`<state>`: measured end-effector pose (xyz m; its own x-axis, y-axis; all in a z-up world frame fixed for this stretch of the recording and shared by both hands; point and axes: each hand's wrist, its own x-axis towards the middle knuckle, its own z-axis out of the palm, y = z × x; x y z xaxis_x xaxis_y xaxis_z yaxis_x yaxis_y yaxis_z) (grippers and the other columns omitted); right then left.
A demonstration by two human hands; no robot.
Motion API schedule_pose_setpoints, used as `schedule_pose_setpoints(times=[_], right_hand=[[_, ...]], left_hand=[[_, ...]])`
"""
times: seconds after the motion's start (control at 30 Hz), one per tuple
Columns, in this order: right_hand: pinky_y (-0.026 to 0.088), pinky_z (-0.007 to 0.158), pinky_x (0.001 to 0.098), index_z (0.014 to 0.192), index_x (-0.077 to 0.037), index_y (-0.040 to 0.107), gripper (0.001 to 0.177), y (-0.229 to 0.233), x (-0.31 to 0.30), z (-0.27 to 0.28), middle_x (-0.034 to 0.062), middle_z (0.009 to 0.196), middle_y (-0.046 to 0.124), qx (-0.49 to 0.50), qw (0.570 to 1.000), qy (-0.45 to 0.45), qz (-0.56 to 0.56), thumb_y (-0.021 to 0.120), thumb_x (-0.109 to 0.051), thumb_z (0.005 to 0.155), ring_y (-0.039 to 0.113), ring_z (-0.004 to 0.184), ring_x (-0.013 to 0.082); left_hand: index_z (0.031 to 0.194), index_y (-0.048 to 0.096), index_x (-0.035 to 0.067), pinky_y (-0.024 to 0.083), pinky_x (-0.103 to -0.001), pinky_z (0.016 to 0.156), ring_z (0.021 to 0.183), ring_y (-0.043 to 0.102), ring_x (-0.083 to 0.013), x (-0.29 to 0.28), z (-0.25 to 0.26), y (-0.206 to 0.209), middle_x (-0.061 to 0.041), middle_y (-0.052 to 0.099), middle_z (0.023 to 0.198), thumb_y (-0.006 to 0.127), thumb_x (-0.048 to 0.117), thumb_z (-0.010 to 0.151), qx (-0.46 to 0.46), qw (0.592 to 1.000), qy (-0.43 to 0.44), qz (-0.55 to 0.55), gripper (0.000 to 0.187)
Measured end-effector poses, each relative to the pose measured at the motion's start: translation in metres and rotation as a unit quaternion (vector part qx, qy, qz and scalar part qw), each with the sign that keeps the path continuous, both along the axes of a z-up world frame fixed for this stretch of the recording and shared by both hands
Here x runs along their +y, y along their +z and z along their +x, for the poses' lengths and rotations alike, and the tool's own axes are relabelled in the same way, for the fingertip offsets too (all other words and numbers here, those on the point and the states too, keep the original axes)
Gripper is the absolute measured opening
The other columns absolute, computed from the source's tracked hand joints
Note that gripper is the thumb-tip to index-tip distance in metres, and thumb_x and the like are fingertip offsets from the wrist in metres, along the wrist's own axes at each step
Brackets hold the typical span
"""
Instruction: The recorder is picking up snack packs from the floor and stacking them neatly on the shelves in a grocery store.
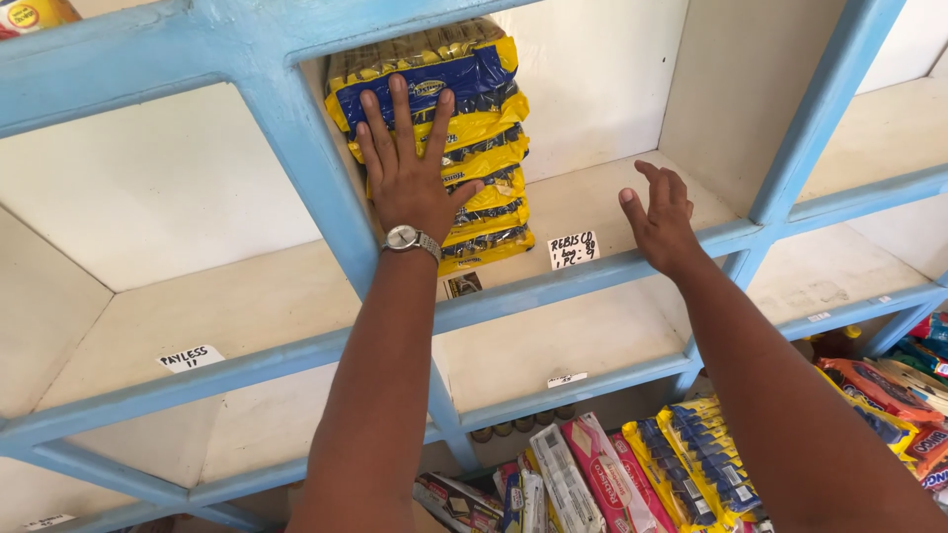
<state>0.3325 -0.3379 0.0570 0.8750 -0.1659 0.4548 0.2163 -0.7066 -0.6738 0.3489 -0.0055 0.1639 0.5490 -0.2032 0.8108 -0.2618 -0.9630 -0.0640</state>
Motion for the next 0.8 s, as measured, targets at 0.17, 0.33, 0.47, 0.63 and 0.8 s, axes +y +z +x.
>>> schedule_pose_setpoints(times=[0.17, 0.33, 0.47, 0.63, 0.8], right_hand=[[0.018, 0.123, 0.0575, 0.159, -0.023, 0.029, 0.068, 0.008, -0.001, -0.002, 0.0202, 0.164, 0.023, 0.021, 1.0, 0.014, -0.005, 0.035, -0.062, 0.105, 0.023, 0.152, 0.0403], [0.02, 0.122, 0.0572, 0.16, -0.027, 0.026, 0.072, 0.025, 0.009, -0.01, 0.0148, 0.167, 0.02, 0.085, 0.996, 0.016, 0.019, 0.033, -0.066, 0.1, 0.019, 0.152, 0.0421], [0.021, 0.121, 0.059, 0.161, -0.03, 0.024, 0.076, 0.03, 0.011, -0.016, 0.0119, 0.169, 0.018, 0.134, 0.99, 0.009, 0.052, 0.033, -0.069, 0.096, 0.017, 0.153, 0.0432], [0.02, 0.121, 0.0593, 0.161, -0.029, 0.025, 0.077, 0.027, 0.01, -0.016, 0.0134, 0.169, 0.019, 0.134, 0.989, 0.022, 0.051, 0.033, -0.071, 0.096, 0.016, 0.154, 0.0432], [0.02, 0.122, 0.0589, 0.161, -0.028, 0.027, 0.076, 0.027, 0.013, -0.017, 0.0153, 0.168, 0.022, 0.124, 0.992, 0.018, 0.026, 0.033, -0.07, 0.098, 0.019, 0.153, 0.0433]], left_hand=[[0.167, 0.012, 0.038, 0.005, -0.063, 0.129, 0.156, -0.007, -0.0475, -0.006, -0.015, -0.008, -0.017, -0.006, 0.171, 0.084, 0.07, 0.072, -0.015, 1.0, -0.012, -0.007, 0.123], [0.167, 0.009, 0.034, 0.005, -0.065, 0.127, 0.156, -0.009, -0.0485, -0.003, -0.049, -0.055, -0.014, -0.006, 0.173, 0.076, 0.062, 0.089, 0.009, 0.996, -0.085, 0.006, 0.107], [0.16, 0.03, 0.02, 0.01, -0.06, 0.126, 0.156, 0.0, -0.0447, -0.006, -0.098, -0.099, -0.015, 0.01, 0.17, 0.064, 0.055, 0.096, 0.11, 0.986, -0.126, -0.002, 0.081], [0.157, 0.039, 0.008, 0.015, -0.054, 0.126, 0.156, 0.014, -0.0429, -0.008, -0.133, -0.135, -0.018, 0.027, 0.166, 0.061, 0.049, 0.098, 0.149, 0.978, -0.141, -0.043, 0.075], [0.161, 0.031, 0.008, 0.014, -0.051, 0.128, 0.156, 0.021, -0.0368, -0.004, -0.14, -0.151, -0.016, 0.034, 0.164, 0.064, 0.046, 0.095, 0.146, 0.981, -0.121, -0.041, 0.082]])
